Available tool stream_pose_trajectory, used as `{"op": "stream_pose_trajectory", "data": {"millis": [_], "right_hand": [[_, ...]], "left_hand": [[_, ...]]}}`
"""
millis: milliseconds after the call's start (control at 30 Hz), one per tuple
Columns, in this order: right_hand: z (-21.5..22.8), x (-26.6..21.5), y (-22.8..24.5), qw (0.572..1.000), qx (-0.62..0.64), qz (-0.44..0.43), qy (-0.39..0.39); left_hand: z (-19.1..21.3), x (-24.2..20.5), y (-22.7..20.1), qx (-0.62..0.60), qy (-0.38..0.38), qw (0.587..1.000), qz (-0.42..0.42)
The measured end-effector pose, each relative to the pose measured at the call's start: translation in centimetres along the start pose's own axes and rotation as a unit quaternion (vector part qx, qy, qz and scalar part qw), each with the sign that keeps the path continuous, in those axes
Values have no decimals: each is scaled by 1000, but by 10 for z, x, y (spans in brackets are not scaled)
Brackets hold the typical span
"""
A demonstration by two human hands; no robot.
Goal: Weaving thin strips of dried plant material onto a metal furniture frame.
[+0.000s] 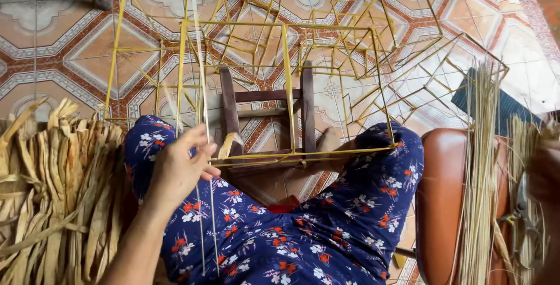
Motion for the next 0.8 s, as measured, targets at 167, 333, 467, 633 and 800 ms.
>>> {"op": "stream_pose_trajectory", "data": {"millis": [167,333,467,633,800], "right_hand": [[-129,11,-20,992,87,39,88],[-214,13,-9,955,201,23,215],[-232,13,0,965,154,31,208],[-225,28,-22,971,152,15,182],[-184,56,-46,960,221,44,169]], "left_hand": [[-50,-41,-52,-112,6,975,-191],[-141,-52,-91,-58,199,919,-337],[-182,-29,-67,-83,267,895,-347],[-158,-18,-50,-179,332,899,-222],[-77,-27,-40,-222,280,920,-163]]}}
Point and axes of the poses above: each hand's wrist, its own x-axis towards the middle knuckle, its own z-axis out of the back of the hand, y = z × x, the point moved 4 cm from there along x, towards the middle knuckle, and after that the axes turned 1 degree about x, right-handed, at the moved point
